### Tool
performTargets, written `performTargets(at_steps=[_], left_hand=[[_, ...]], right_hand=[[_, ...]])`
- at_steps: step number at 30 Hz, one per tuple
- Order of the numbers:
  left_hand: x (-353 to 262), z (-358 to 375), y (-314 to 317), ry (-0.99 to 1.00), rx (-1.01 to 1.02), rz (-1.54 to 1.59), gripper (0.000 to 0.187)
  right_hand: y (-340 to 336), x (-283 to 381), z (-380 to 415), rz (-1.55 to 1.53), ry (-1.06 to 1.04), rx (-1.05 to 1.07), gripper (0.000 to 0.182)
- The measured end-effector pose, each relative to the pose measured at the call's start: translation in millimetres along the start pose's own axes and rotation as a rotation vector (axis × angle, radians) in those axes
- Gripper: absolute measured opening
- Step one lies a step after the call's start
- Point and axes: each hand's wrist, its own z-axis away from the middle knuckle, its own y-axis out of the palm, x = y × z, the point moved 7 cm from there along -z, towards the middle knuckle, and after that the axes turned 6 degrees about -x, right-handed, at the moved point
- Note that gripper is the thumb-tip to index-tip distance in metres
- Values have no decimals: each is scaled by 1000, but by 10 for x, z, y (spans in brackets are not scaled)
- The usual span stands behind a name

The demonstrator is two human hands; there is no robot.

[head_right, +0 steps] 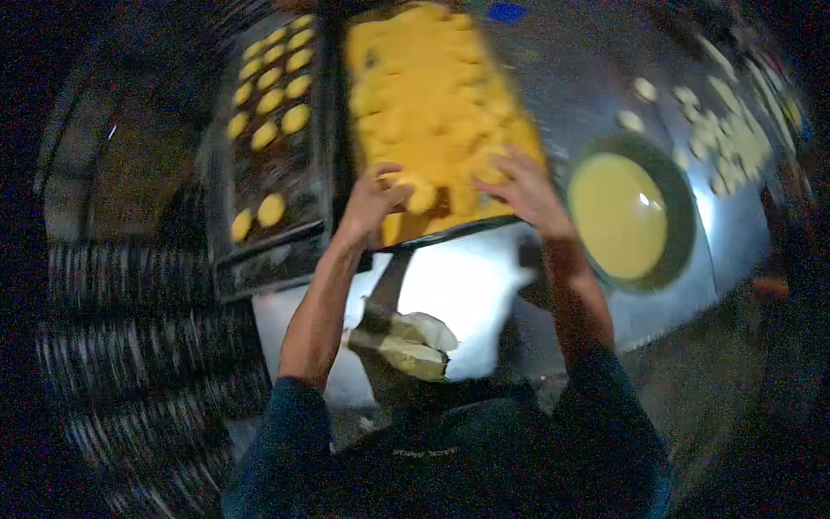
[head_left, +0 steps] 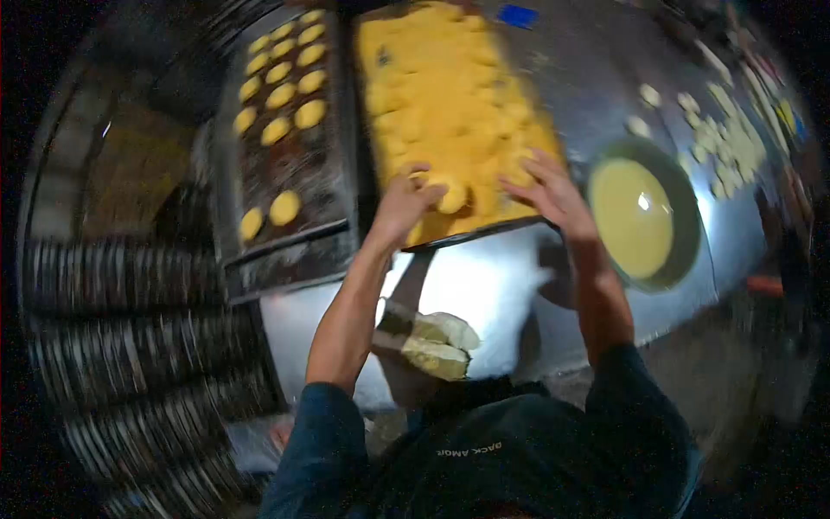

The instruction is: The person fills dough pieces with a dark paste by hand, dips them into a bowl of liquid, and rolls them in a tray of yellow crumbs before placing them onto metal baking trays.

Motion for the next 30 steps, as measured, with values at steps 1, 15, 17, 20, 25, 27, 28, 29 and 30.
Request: performTargets(at_steps=[1,15,17,20,25,27,28,29,30], left_hand=[[-98,95,-158,-29,-13,33,47],[595,-544,-2041,425,-114,-684,22],[491,-385,-2025,524,-178,-850,28],[355,49,-2414,552,-318,-696,28],[404,431,-3715,460,-571,-522,25],[460,468,-3986,559,-614,-519,25],[493,440,-4052,559,-611,-522,25],[446,468,-4148,563,-654,-482,25],[413,484,-4239,567,-697,-439,26]], right_hand=[[-61,-28,-66,120,-20,76,42],[2684,-772,-146,525,99,320,34],[3094,-991,-387,528,102,327,31],[3613,-1316,-749,649,140,359,27],[4455,-2060,-1722,1100,-151,480,31],[4853,-2083,-1782,1326,-813,296,37],[4974,-2249,-1840,1338,-894,359,40],[5072,-2423,-1908,1346,-974,422,44],[5117,-2658,-1922,1705,-692,496,52]])
